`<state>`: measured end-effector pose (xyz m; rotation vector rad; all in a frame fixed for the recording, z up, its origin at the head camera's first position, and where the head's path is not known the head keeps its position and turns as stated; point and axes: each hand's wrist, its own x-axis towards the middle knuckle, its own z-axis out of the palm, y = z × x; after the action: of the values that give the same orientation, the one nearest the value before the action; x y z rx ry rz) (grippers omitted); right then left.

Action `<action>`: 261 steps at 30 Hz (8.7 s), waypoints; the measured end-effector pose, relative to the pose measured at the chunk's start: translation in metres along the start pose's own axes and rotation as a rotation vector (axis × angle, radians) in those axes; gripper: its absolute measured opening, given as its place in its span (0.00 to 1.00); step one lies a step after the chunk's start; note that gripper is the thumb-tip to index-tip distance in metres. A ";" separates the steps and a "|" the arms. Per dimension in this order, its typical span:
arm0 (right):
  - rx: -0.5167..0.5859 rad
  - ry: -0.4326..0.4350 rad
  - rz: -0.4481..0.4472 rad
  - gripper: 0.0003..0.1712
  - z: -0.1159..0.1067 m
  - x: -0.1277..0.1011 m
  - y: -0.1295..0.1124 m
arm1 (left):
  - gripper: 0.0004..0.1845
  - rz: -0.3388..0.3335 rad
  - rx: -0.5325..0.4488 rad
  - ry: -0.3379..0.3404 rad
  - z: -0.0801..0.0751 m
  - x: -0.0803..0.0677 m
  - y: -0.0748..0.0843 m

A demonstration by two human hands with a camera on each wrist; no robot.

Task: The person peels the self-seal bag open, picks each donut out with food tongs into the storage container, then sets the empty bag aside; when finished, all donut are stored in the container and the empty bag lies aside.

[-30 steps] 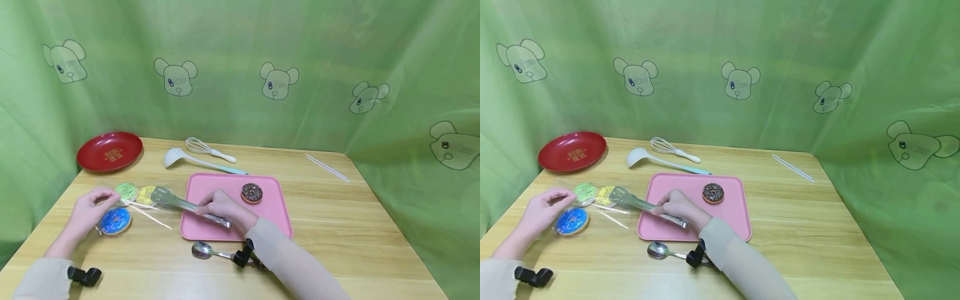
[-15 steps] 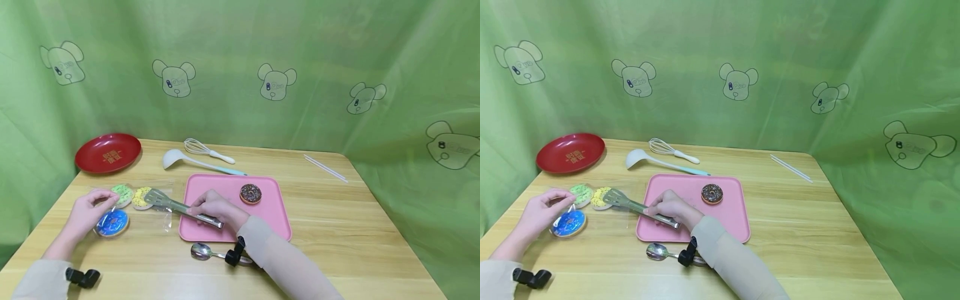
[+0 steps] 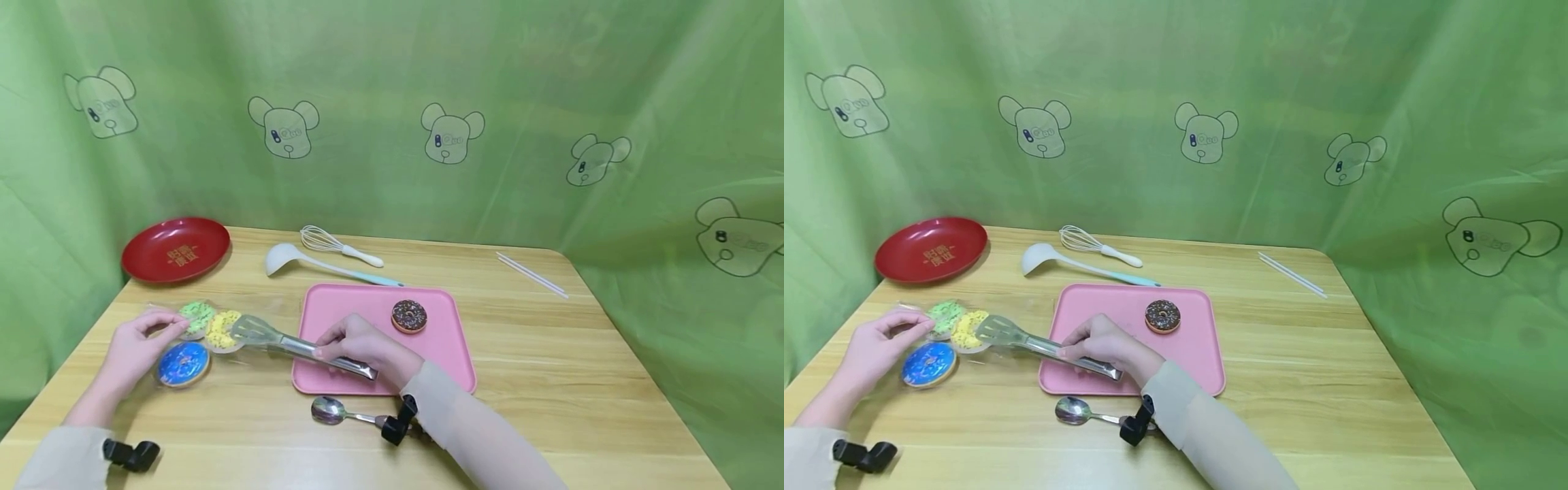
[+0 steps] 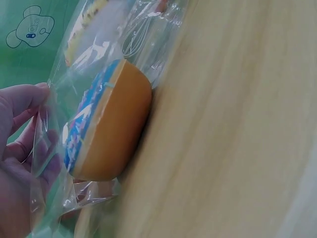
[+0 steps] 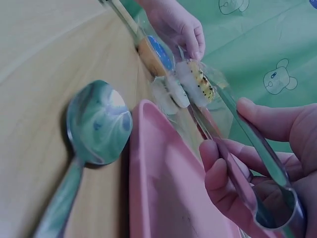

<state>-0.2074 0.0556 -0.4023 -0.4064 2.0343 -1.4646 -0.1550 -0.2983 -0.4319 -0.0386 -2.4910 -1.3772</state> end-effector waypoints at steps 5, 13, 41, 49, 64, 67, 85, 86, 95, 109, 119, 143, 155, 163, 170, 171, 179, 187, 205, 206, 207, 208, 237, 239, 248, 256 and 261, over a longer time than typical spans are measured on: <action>0.011 -0.030 -0.016 0.12 -0.008 -0.012 0.008 | 0.15 -0.004 0.002 0.011 0.000 0.001 0.002; 0.009 0.016 0.003 0.12 -0.023 -0.036 0.022 | 0.14 0.025 0.018 0.012 0.001 0.001 0.001; -0.101 0.148 0.007 0.17 -0.114 -0.148 0.067 | 0.14 0.031 -0.010 0.001 0.000 -0.002 0.004; -0.087 0.181 0.013 0.22 -0.133 -0.185 0.078 | 0.14 0.031 0.001 0.008 0.000 -0.001 0.004; -0.196 0.159 0.020 0.18 -0.143 -0.211 0.076 | 0.13 0.043 -0.013 0.012 -0.002 -0.003 0.004; -0.195 0.162 0.029 0.19 -0.148 -0.214 0.074 | 0.13 0.040 -0.009 0.008 -0.002 -0.003 0.004; -0.328 0.391 0.052 0.25 -0.144 -0.212 0.040 | 0.14 0.013 -0.005 -0.021 -0.005 -0.001 0.007; -0.343 0.392 0.038 0.25 -0.141 -0.208 0.036 | 0.14 0.013 -0.006 -0.022 -0.006 -0.001 0.006; -0.397 0.286 -0.056 0.23 -0.123 -0.162 0.011 | 0.14 0.024 -0.008 -0.009 -0.001 -0.002 0.005; -0.459 0.208 -0.132 0.16 -0.085 -0.087 -0.001 | 0.15 0.025 -0.011 -0.005 -0.003 -0.004 0.005; -0.551 0.180 -0.139 0.12 -0.055 -0.052 -0.018 | 0.15 0.021 0.008 -0.002 -0.003 -0.002 0.009; -0.392 0.053 -0.071 0.14 0.002 -0.003 -0.029 | 0.15 0.049 0.005 -0.002 -0.004 -0.004 0.004; -0.341 -0.020 -0.065 0.12 0.013 0.010 -0.024 | 0.16 0.022 0.020 -0.036 -0.007 0.002 0.000; -0.308 -0.114 -0.044 0.09 0.019 0.017 -0.026 | 0.13 0.037 -0.051 -0.020 -0.007 0.001 -0.004; -0.312 -0.141 0.014 0.08 0.026 0.025 -0.026 | 0.13 0.045 -0.085 -0.055 -0.008 0.002 -0.005; -0.290 -0.144 0.025 0.08 0.027 0.026 -0.026 | 0.13 0.046 -0.082 -0.062 -0.008 0.003 -0.005; -0.174 -0.110 0.065 0.09 0.042 0.030 -0.025 | 0.12 0.074 -0.117 -0.087 -0.010 0.004 -0.006; -0.207 -0.088 0.024 0.08 0.043 0.025 -0.023 | 0.11 0.062 -0.121 -0.081 -0.010 0.005 -0.005; -0.171 -0.061 0.060 0.07 0.044 0.021 -0.023 | 0.10 0.073 -0.102 -0.072 -0.013 0.003 -0.004; -0.180 -0.059 0.058 0.07 0.046 0.023 -0.024 | 0.10 0.076 -0.104 -0.073 -0.013 0.003 -0.004; -0.184 -0.058 0.060 0.07 0.047 0.024 -0.024 | 0.10 0.078 -0.106 -0.075 -0.013 0.003 -0.004; -0.180 -0.060 0.062 0.07 0.048 0.026 -0.024 | 0.10 0.079 -0.108 -0.076 -0.014 0.003 -0.004; -0.095 -0.053 0.006 0.11 -0.011 -0.017 -0.016 | 0.11 0.094 -0.102 -0.054 -0.015 0.004 -0.008; -0.096 -0.046 0.008 0.11 -0.017 -0.022 -0.014 | 0.12 0.093 -0.099 -0.055 -0.015 0.004 -0.007; -0.122 0.014 0.032 0.14 -0.045 -0.046 -0.004 | 0.11 0.106 -0.107 -0.053 -0.015 0.002 -0.007; -0.063 0.022 0.054 0.16 -0.071 -0.073 0.005 | 0.11 0.115 -0.123 -0.051 -0.015 0.000 -0.009; -0.114 0.044 0.032 0.17 -0.096 -0.090 0.010 | 0.12 0.106 -0.115 -0.059 -0.011 0.001 -0.009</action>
<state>-0.1959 0.1817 -0.3646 -0.3895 2.1563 -1.3538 -0.1545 -0.3126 -0.4331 -0.2351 -2.4152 -1.4930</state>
